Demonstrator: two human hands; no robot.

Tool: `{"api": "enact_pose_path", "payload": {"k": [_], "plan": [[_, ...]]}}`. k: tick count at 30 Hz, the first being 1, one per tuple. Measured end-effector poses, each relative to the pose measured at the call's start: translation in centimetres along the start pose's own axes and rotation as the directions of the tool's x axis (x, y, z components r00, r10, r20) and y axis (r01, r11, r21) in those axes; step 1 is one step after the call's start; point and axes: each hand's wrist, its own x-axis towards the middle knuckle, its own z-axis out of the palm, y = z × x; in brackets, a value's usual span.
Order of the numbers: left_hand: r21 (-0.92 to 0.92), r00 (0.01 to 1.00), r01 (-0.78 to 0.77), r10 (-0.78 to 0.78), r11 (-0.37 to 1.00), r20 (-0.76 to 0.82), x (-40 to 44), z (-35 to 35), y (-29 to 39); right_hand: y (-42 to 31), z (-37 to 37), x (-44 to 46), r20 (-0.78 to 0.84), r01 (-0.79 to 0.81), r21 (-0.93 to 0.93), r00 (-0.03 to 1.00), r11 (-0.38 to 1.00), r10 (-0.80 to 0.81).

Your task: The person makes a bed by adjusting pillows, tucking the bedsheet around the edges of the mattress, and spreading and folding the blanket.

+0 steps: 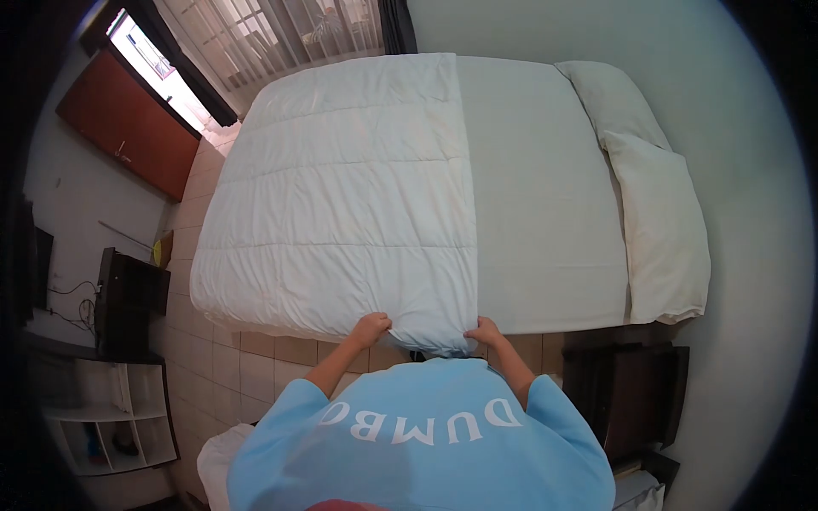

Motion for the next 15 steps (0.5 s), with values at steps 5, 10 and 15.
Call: {"api": "enact_pose_path", "payload": {"k": [5, 10, 15], "plan": [[-0.023, 0.996, 0.043, -0.041, 0.999, 0.081, -0.1, -3.6, 2.5, -1.3, -1.9, -2.2, 0.239, -0.066, 0.321, 0.971, 0.945, -0.013], [0.193, 0.986, 0.084, -0.11, 0.978, 0.125, 0.6, -1.7, 3.1, -0.4, -1.5, -2.2, 0.192, -0.076, 0.329, 0.981, 0.941, 0.012], [0.409, 0.95, 0.251, -0.305, 0.878, 0.071, 1.9, 1.9, 4.3, 0.2, -0.9, -1.4, 0.053, 0.034, 0.091, 0.998, 0.995, -0.039]]}}
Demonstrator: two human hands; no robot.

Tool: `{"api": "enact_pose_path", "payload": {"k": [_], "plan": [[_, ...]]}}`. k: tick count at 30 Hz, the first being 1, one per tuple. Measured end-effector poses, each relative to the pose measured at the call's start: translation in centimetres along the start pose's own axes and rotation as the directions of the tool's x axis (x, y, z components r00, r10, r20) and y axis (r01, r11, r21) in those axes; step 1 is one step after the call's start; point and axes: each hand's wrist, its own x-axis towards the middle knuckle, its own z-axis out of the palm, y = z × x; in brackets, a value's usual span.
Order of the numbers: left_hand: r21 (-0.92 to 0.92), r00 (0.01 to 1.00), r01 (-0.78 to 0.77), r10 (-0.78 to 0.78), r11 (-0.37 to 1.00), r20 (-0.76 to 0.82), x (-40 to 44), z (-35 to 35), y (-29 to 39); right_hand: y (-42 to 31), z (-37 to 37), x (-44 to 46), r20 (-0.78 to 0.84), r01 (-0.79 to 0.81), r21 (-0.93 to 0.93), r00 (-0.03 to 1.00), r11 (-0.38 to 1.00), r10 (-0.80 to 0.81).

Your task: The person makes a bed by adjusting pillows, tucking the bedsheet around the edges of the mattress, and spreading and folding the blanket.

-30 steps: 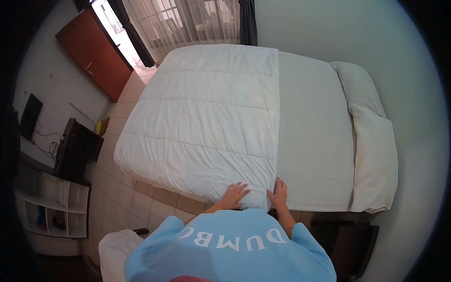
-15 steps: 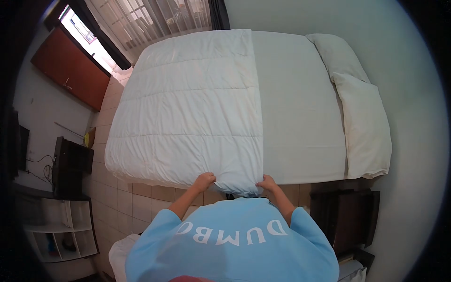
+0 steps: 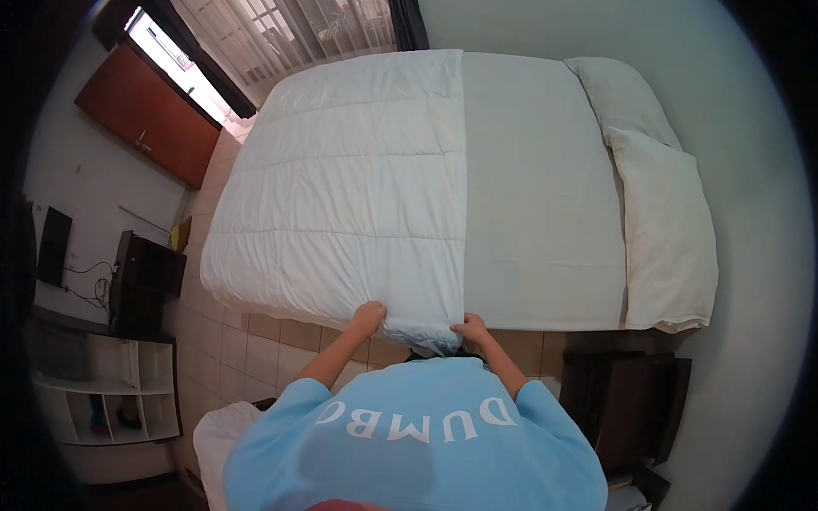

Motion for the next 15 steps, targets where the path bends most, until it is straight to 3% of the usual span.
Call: {"api": "enact_pose_path", "payload": {"k": [2, 4, 5, 7, 10, 14, 15], "plan": [[0.039, 0.979, 0.117, -0.122, 0.992, 0.161, 0.7, -2.6, 1.3, 0.3, 0.5, 0.0, -0.054, 0.086, -0.047, 0.995, 0.995, -0.088], [-0.139, 0.968, 0.232, -0.216, 0.963, 0.126, 2.4, -4.9, 3.6, 0.5, 1.1, 0.3, -0.153, 0.261, -0.072, 0.951, 0.963, -0.269], [-0.228, 0.959, 0.28, -0.26, 0.932, 0.114, 3.6, -6.0, 5.0, -0.2, 1.2, -0.1, -0.13, 0.261, -0.119, 0.952, 0.958, -0.276], [-0.43, 0.957, 0.232, -0.284, 0.872, -0.061, 6.3, -8.7, 8.5, -3.9, 0.8, -2.4, -0.093, 0.256, -0.217, 0.955, 0.942, -0.281], [-0.338, 0.947, 0.263, -0.308, 0.903, -0.086, 11.0, -11.0, 12.8, -5.6, 0.5, -3.5, -0.058, 0.27, -0.347, 0.95, 0.898, -0.308], [-0.198, 0.964, 0.263, -0.263, 0.944, 0.03, 16.2, -7.2, 13.6, -5.7, 0.2, -4.5, -0.094, 0.257, -0.288, 0.951, 0.923, -0.294], [-0.173, 0.966, 0.259, -0.252, 0.95, 0.063, 17.2, -6.5, 13.6, -4.5, 0.3, -4.3, -0.119, 0.275, -0.195, 0.946, 0.942, -0.301]]}}
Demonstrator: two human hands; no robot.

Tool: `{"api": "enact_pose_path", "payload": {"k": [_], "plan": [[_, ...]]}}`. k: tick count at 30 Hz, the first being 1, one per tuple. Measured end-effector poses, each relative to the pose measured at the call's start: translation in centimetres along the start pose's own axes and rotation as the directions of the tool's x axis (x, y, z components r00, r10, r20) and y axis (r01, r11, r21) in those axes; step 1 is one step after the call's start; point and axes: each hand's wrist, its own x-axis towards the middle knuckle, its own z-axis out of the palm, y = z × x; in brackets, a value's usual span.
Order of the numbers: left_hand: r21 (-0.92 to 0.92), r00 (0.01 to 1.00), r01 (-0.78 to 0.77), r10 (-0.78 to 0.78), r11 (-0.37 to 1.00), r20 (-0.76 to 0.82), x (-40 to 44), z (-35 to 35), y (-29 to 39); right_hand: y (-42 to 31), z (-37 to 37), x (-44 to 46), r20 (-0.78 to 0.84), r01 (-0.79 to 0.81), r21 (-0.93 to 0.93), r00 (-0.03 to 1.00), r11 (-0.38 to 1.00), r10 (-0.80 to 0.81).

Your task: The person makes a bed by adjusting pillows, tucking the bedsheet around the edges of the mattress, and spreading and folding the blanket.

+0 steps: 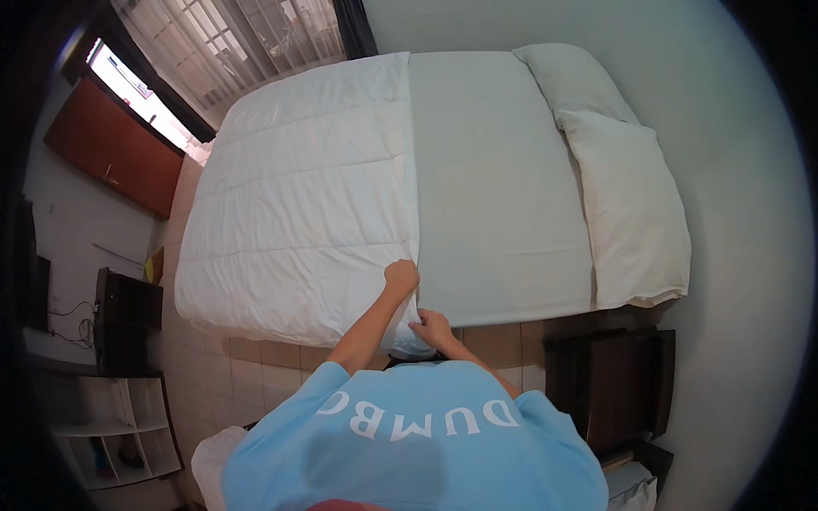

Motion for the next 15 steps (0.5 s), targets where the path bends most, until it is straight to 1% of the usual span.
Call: {"api": "enact_pose_path", "payload": {"k": [2, 3, 5, 6, 7, 9, 10, 11, 12, 13, 14, 15], "plan": [[-0.025, 1.0, -0.006, 0.007, 1.0, 0.03, -0.1, -0.1, 0.9, 4.0, 1.7, 0.6, -0.037, 0.02, 0.19, 0.999, 0.982, -0.013], [-0.036, 0.999, 0.002, 0.0, 0.999, 0.051, -0.9, 0.2, 1.0, 5.1, 2.0, 0.5, -0.067, 0.012, 0.207, 0.998, 0.978, 0.002], [0.017, 0.995, -0.101, 0.101, 0.995, 0.011, -3.3, 2.3, 0.7, 5.0, 1.2, 0.1, -0.008, -0.133, -0.021, 0.991, 0.991, 0.133], [0.041, 0.989, -0.146, 0.147, 0.988, -0.016, -3.9, 2.6, 0.9, 4.9, 0.5, 0.1, 0.01, -0.19, -0.148, 0.981, 0.971, 0.193], [-0.003, 0.99, -0.143, 0.143, 0.99, 0.019, -4.1, 2.1, 1.1, 5.3, 0.3, -0.1, -0.037, -0.125, -0.202, 0.992, 0.971, 0.12], [-0.098, 0.989, -0.111, 0.119, 0.989, 0.085, -4.7, 1.2, 0.8, 6.1, -0.7, 0.0, -0.111, -0.109, -0.196, 0.99, 0.975, 0.088], [-0.192, 0.981, -0.171, 0.186, 0.966, 0.061, -4.5, 2.2, -0.3, 5.2, -1.0, 0.2, -0.13, -0.095, -0.199, 0.989, 0.975, 0.07], [-0.283, 0.97, -0.226, 0.241, 0.932, 0.019, -4.1, 3.3, -1.7, 4.2, -1.6, 0.3, -0.195, -0.082, -0.233, 0.98, 0.969, 0.036], [-0.367, 0.958, -0.277, 0.284, 0.888, -0.037, -4.1, 4.1, -3.0, 1.6, -2.6, 0.3, -0.25, -0.062, -0.267, 0.968, 0.962, -0.007], [-0.243, 0.917, -0.398, 0.381, 0.885, -0.114, -5.1, 4.5, -3.8, 1.6, -3.0, 1.2, -0.28, 0.083, -0.405, 0.937, 0.911, -0.209], [-0.103, 0.868, -0.487, 0.468, 0.867, -0.168, -6.8, 5.1, -4.3, 1.8, -3.6, 2.0, -0.272, 0.226, -0.525, 0.869, 0.821, -0.413], [0.043, 0.816, -0.547, 0.544, 0.836, -0.195, -8.7, 5.7, -4.7, 2.1, -3.6, 2.7, -0.276, 0.202, -0.597, 0.857, 0.776, -0.436]]}}
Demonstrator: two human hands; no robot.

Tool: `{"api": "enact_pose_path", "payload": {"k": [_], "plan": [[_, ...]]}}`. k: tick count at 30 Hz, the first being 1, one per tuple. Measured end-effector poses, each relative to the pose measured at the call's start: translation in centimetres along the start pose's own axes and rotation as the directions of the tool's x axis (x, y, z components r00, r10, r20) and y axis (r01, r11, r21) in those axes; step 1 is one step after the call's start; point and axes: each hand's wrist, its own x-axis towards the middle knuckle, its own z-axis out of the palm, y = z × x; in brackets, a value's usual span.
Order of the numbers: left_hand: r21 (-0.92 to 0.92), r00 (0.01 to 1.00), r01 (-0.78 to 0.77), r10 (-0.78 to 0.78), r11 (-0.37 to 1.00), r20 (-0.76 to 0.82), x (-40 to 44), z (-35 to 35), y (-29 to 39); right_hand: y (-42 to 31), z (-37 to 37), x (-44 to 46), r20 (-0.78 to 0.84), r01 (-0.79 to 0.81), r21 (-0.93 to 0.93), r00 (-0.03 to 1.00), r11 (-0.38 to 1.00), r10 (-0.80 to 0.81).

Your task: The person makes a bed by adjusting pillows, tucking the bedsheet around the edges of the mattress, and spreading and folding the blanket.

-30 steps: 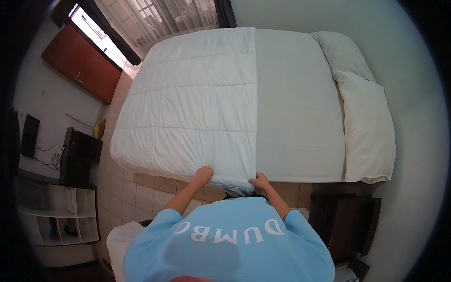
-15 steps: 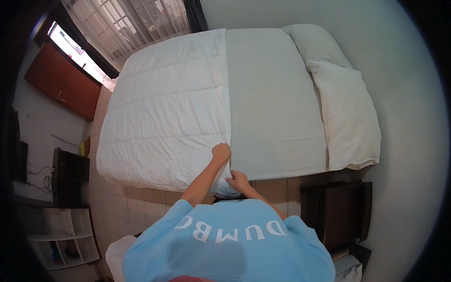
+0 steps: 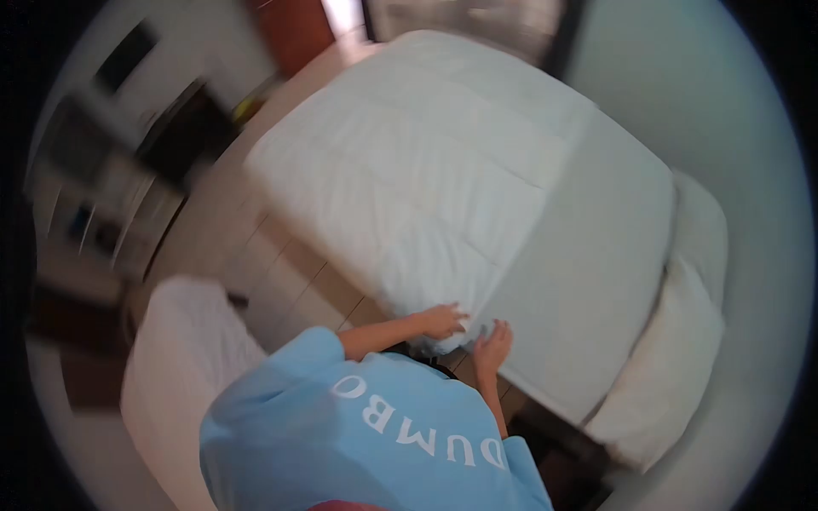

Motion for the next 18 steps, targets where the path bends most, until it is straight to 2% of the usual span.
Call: {"api": "enact_pose_path", "payload": {"k": [1, 3, 5, 6, 7, 9, 11, 13, 16, 18], "plan": [[-0.148, 0.992, 0.061, -0.043, 0.987, 0.12, -1.4, 0.1, 0.8, 0.3, 0.5, 0.1, -0.02, 0.029, -0.08, 0.999, 0.996, -0.031], [-0.443, 0.95, 0.188, -0.048, 0.876, 0.309, -3.5, -0.6, 1.8, 2.2, 1.4, -0.8, 0.253, -0.047, -0.276, 0.96, 0.96, 0.119], [-0.558, 0.936, 0.347, -0.237, 0.754, 0.261, -6.7, -2.6, 2.4, 1.3, 1.3, -0.5, 0.312, -0.089, -0.441, 0.918, 0.893, 0.246], [-0.616, 0.919, 0.393, -0.31, 0.683, 0.243, -8.3, -3.2, 2.8, 1.2, 1.5, -0.4, 0.325, -0.092, -0.459, 0.908, 0.884, 0.263], [-0.632, 0.884, 0.435, -0.437, 0.641, 0.166, -10.2, -3.6, 3.0, 1.2, 1.6, -0.3, 0.329, -0.108, -0.483, 0.897, 0.869, 0.294], [-0.668, 0.771, 0.49, -0.636, 0.561, 0.032, -14.2, -4.0, 4.0, 1.0, 0.3, 0.5, 0.436, -0.093, -0.479, 0.838, 0.873, 0.328], [-0.555, 0.615, 0.692, -0.78, 0.462, 0.118, -18.4, -1.4, 2.7, 0.7, 0.2, 2.0, 0.503, -0.069, -0.491, 0.792, 0.869, 0.347], [-0.34, 0.384, 0.899, -0.873, 0.278, 0.302, -22.0, -6.0, 3.9, 1.0, 0.5, 3.8, 0.546, -0.014, -0.519, 0.764, 0.855, 0.344], [-0.328, 0.224, 0.936, -0.936, 0.129, 0.272, -28.5, -1.6, 3.2, 0.7, 1.5, 5.2, 0.655, 0.196, -0.581, 0.689, 0.79, 0.31], [-0.326, 0.121, 0.945, -0.945, 0.016, 0.304, -32.2, -1.3, 3.8, -3.5, 0.1, 4.4, 0.839, 0.281, -0.354, 0.517, 0.892, 0.17]]}}
